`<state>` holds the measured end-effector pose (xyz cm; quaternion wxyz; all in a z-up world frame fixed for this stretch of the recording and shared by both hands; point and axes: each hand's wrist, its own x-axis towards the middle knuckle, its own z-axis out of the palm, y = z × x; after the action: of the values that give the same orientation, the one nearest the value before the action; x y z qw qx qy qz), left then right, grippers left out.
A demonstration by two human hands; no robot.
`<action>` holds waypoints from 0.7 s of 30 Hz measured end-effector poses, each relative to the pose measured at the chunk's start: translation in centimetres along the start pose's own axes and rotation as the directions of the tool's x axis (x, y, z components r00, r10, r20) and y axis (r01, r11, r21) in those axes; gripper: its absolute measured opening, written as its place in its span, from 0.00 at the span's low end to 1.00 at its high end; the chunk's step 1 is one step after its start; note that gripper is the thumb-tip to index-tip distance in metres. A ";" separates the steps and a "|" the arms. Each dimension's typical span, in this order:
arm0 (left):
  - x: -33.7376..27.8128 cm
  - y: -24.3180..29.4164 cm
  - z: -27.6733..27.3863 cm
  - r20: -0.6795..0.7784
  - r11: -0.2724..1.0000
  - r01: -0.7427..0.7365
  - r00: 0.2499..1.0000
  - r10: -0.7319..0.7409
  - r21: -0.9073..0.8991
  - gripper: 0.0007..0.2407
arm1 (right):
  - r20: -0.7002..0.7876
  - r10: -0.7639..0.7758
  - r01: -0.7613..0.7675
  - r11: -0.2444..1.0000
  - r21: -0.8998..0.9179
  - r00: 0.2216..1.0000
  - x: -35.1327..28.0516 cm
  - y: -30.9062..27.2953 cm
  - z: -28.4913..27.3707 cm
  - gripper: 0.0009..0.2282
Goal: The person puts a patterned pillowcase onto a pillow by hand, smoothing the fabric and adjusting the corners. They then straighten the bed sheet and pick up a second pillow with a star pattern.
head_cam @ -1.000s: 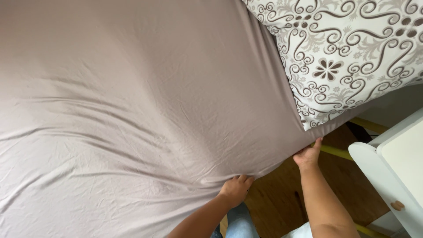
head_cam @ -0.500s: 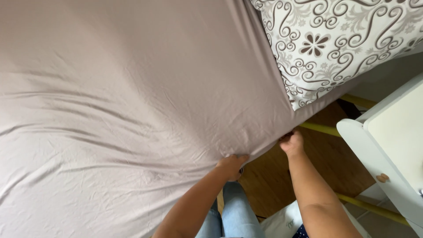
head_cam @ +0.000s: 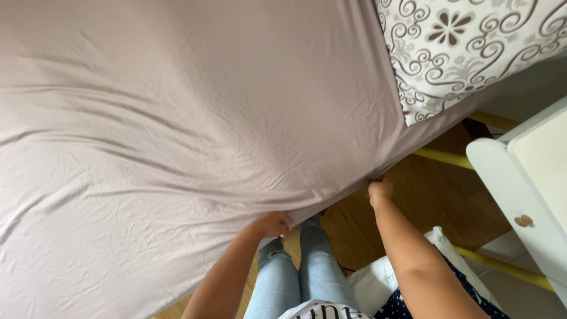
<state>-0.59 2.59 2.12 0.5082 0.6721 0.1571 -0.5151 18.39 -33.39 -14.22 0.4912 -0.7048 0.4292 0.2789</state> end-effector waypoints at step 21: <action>-15.1 -7.4 -4.0 -0.477 0.511 0.327 0.858 0.192 0.795 0.33 | 0.253 -0.131 0.143 0.989 -0.033 0.959 -24.7 12.4 13.7 0.15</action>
<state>-10.27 13.93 10.96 0.0274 0.9365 0.0378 -0.3475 -3.85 -14.29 -4.69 0.5416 -0.7042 0.3067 0.3417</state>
